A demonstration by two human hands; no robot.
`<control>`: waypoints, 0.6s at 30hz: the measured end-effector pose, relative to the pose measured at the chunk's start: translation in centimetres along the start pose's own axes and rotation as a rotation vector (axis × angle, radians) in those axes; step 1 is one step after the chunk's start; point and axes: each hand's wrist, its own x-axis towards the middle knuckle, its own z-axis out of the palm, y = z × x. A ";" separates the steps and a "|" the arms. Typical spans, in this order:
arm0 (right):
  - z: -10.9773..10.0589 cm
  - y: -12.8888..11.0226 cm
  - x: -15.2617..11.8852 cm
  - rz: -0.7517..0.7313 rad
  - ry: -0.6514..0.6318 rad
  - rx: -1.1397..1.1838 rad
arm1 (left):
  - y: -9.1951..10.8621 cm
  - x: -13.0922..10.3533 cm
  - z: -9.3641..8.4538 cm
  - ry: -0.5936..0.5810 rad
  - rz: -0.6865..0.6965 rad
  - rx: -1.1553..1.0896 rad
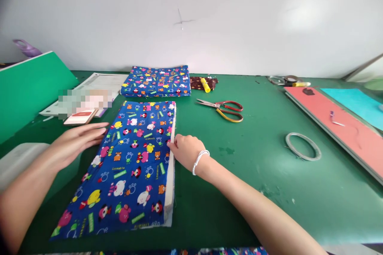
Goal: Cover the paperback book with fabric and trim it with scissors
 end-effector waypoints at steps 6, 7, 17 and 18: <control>0.1 0.8 0.5 0.012 0.067 0.145 | 3.0 4.5 0.9 0.045 0.100 -0.154; -0.1 1.1 0.9 0.006 0.092 0.202 | 3.5 5.2 1.2 0.039 0.092 -0.160; -2.8 1.9 10.9 0.039 0.263 0.331 | 3.5 8.0 2.6 0.050 0.136 -0.243; -2.8 1.7 11.6 0.049 0.270 0.336 | 3.4 8.1 2.6 0.042 0.150 -0.247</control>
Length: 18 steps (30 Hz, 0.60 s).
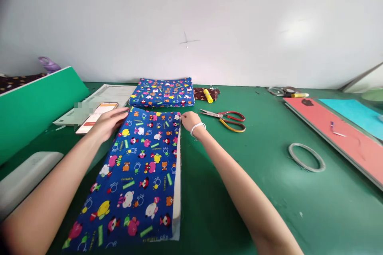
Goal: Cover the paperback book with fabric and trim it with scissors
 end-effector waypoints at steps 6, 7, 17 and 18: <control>1.3 0.2 1.6 0.046 0.012 0.080 | -1.0 0.3 -0.1 -0.028 -0.022 0.010; 1.3 0.3 1.7 0.050 0.007 0.099 | -1.1 0.4 -0.1 -0.023 -0.021 0.009; 1.2 0.4 2.0 0.053 -0.018 0.202 | -1.5 0.6 0.4 0.032 0.011 0.012; 1.2 0.4 2.0 0.037 -0.012 0.192 | -1.5 0.6 0.4 0.032 0.009 0.012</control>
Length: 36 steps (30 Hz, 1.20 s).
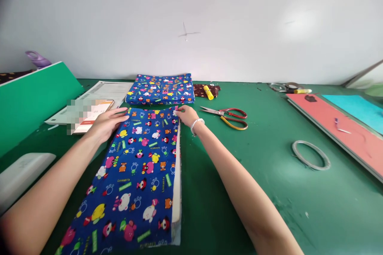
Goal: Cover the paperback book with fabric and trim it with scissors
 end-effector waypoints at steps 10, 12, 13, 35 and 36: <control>-0.2 -0.4 -0.2 -0.142 0.013 -0.209 | 0.0 0.1 -0.1 -0.034 -0.006 0.017; -0.2 -0.3 -0.2 -0.182 0.000 -0.257 | -0.1 0.1 -0.1 -0.039 -0.008 0.020; -0.3 -0.3 -0.2 -0.207 -0.006 -0.282 | -0.1 0.1 -0.1 -0.042 -0.010 0.021; -1.5 0.5 -0.2 -0.245 0.140 -0.252 | -1.0 0.8 -0.1 -0.001 0.123 0.077; -1.5 0.3 -0.3 -0.237 0.138 -0.253 | -1.1 0.9 -0.1 0.007 0.143 0.088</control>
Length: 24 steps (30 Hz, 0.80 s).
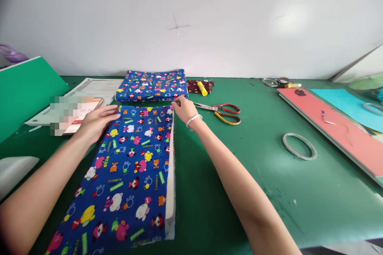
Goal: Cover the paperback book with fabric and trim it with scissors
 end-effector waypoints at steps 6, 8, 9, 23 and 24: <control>0.9 -0.3 -0.1 -0.038 -0.055 -0.026 | 0.0 -0.2 0.3 0.054 0.139 0.114; 1.3 -0.3 -0.2 -0.069 -0.073 -0.042 | 0.4 -0.7 0.5 0.106 0.203 0.176; 1.5 -0.3 -0.2 -0.080 -0.081 -0.054 | 0.7 -1.0 0.6 0.125 0.261 0.249; 1.6 -1.3 -1.3 -0.086 -0.117 -0.257 | 0.5 -3.0 2.7 -0.299 0.555 0.926; 1.6 -1.3 -1.4 -0.089 -0.115 -0.263 | 0.5 -2.9 2.7 -0.300 0.554 0.926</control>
